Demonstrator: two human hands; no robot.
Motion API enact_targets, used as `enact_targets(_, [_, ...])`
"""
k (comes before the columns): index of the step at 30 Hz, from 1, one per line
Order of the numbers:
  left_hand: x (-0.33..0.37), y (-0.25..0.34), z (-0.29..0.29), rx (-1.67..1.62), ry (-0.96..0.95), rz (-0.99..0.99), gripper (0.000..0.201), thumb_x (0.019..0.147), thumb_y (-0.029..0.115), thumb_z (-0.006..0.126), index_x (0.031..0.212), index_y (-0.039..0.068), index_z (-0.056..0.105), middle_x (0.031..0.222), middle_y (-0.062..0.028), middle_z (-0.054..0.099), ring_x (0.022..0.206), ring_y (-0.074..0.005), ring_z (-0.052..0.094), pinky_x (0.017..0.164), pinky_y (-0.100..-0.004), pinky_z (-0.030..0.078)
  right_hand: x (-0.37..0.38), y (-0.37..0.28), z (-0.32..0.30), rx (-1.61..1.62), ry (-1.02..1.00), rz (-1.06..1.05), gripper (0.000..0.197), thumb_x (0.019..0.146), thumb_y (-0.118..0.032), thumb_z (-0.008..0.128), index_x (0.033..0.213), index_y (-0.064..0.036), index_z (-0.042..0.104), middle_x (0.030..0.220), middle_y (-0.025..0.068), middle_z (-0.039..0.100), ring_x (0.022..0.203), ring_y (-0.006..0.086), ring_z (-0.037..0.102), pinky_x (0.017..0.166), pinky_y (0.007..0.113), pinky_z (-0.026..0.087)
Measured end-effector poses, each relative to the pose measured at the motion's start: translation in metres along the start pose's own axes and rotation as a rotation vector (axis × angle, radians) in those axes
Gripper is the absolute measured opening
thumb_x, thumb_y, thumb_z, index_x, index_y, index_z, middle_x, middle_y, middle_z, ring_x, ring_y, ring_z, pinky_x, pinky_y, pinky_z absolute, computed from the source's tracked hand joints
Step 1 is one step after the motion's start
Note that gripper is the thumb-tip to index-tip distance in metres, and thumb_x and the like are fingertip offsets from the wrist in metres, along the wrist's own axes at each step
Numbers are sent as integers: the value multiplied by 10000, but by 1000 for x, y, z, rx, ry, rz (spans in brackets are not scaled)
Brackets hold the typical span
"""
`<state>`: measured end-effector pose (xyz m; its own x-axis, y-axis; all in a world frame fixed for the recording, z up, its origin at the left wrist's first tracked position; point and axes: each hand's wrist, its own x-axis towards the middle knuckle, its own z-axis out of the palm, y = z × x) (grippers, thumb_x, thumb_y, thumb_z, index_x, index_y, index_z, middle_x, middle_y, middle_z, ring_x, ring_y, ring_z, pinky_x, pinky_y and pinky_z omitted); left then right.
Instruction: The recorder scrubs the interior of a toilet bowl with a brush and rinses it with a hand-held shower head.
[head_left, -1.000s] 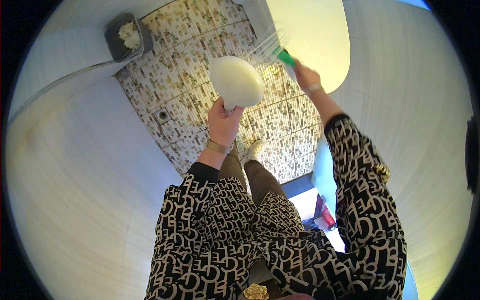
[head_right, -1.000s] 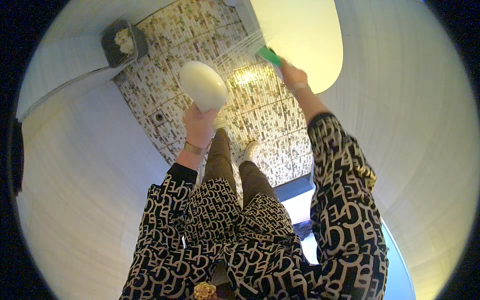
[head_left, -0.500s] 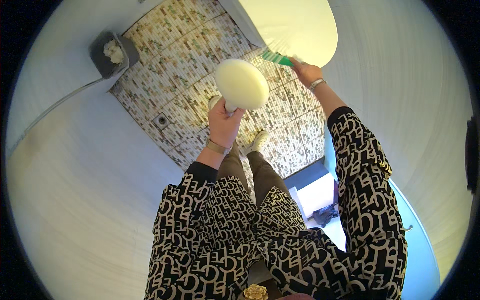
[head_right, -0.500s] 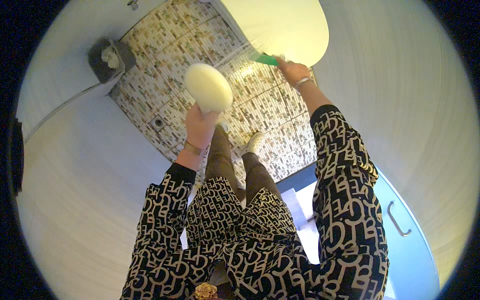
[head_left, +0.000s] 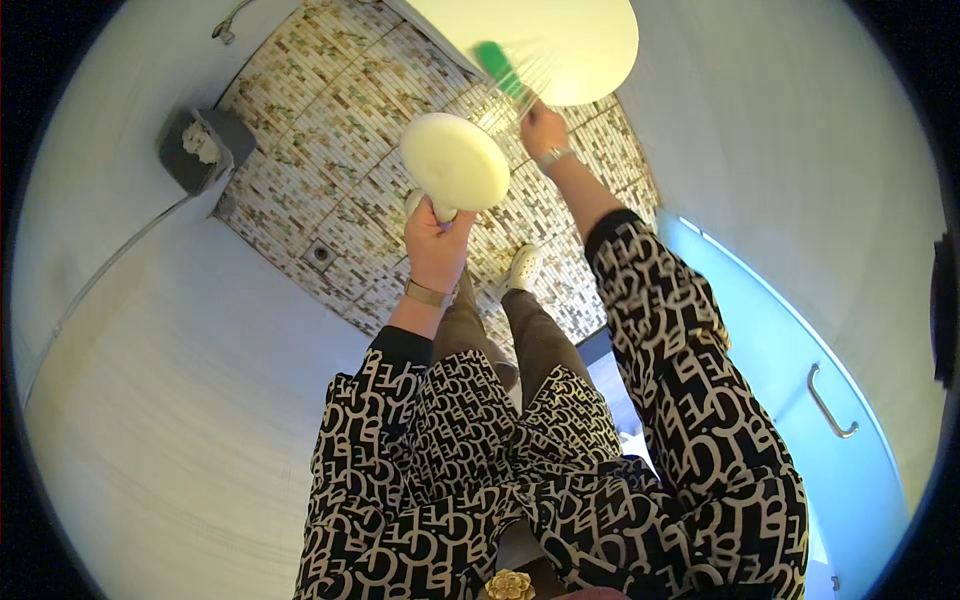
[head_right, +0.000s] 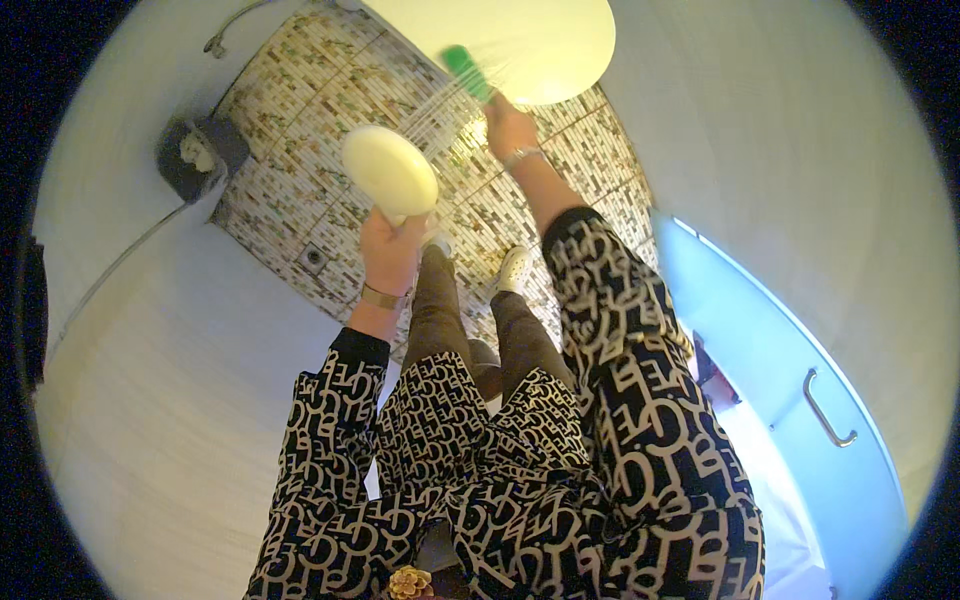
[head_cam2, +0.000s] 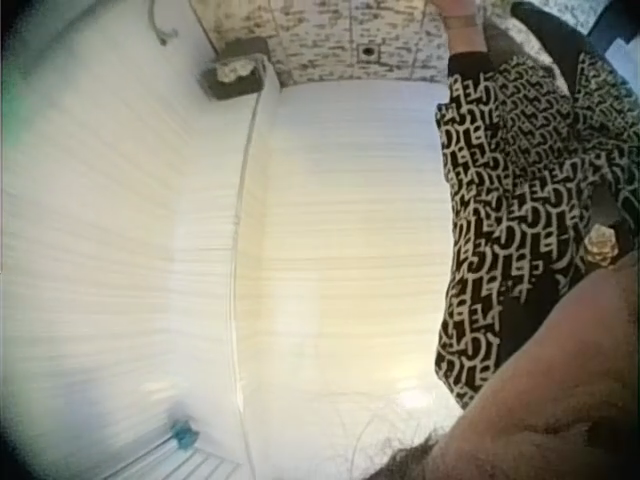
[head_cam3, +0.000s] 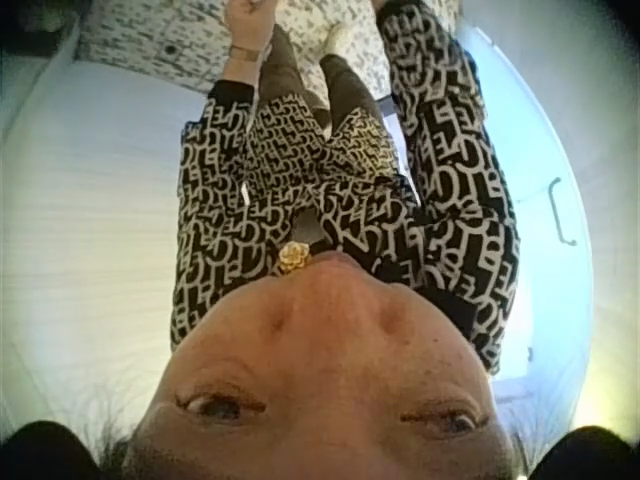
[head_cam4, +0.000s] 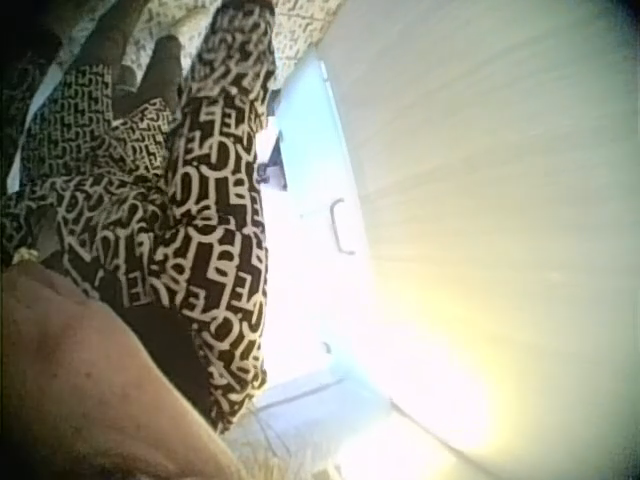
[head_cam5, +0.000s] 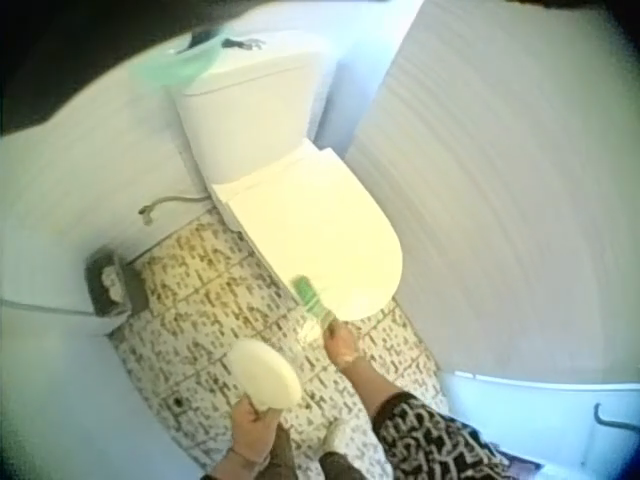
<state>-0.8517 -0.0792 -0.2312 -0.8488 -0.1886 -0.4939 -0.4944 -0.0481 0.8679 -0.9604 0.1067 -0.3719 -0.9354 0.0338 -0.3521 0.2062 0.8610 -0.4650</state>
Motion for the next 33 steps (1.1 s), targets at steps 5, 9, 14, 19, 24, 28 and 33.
enact_targets(5, [11,-4,10,-35,-71,-14,228,794,127,673,958,-7,589,894,-45,639,807,-85,567,699,-243,453,12,63,-13,105,252,255,349,886,-306,440,1171,-126,533,809,225,614,751,407,584,689,477,462])
enact_targets(9, [20,-7,-8,-14,-80,-31,237,796,124,670,977,-4,586,908,-49,637,820,-88,565,712,-246,451,-5,83,-30,60,288,507,377,895,-315,449,1185,-88,529,717,198,617,640,338,603,563,442,473])
enact_targets(14, [40,5,38,-225,-118,-56,234,798,120,665,977,-10,586,912,-61,636,824,-87,562,715,-237,447,24,57,2,47,274,53,389,882,-279,453,1213,-81,505,675,200,601,612,334,594,535,441,464])
enact_targets(19, [50,5,2,-122,-77,7,226,799,121,666,965,-12,591,889,-57,637,807,-89,568,695,-237,451,10,12,24,-5,90,119,395,892,-280,446,1230,-78,478,724,216,612,654,364,598,589,455,476])
enact_targets(24, [71,4,-29,-96,-13,-1,215,797,123,667,947,-12,592,879,-56,640,782,-93,575,675,-245,457,-22,37,-4,103,218,611,357,914,-267,444,1197,-64,521,715,206,617,635,345,606,576,429,483])
enact_targets(28, [89,29,-33,-92,50,42,158,810,117,649,911,9,593,829,-18,615,730,-71,541,643,-227,433,37,3,0,204,541,594,338,904,-249,442,1145,-33,543,815,225,619,783,355,612,670,419,484])
enact_targets(33, [118,54,-63,-327,186,17,108,831,147,631,802,61,571,694,19,552,631,-62,483,590,-225,398,112,-90,20,190,311,328,336,866,-284,461,1066,-36,568,896,243,614,883,405,576,793,463,443])
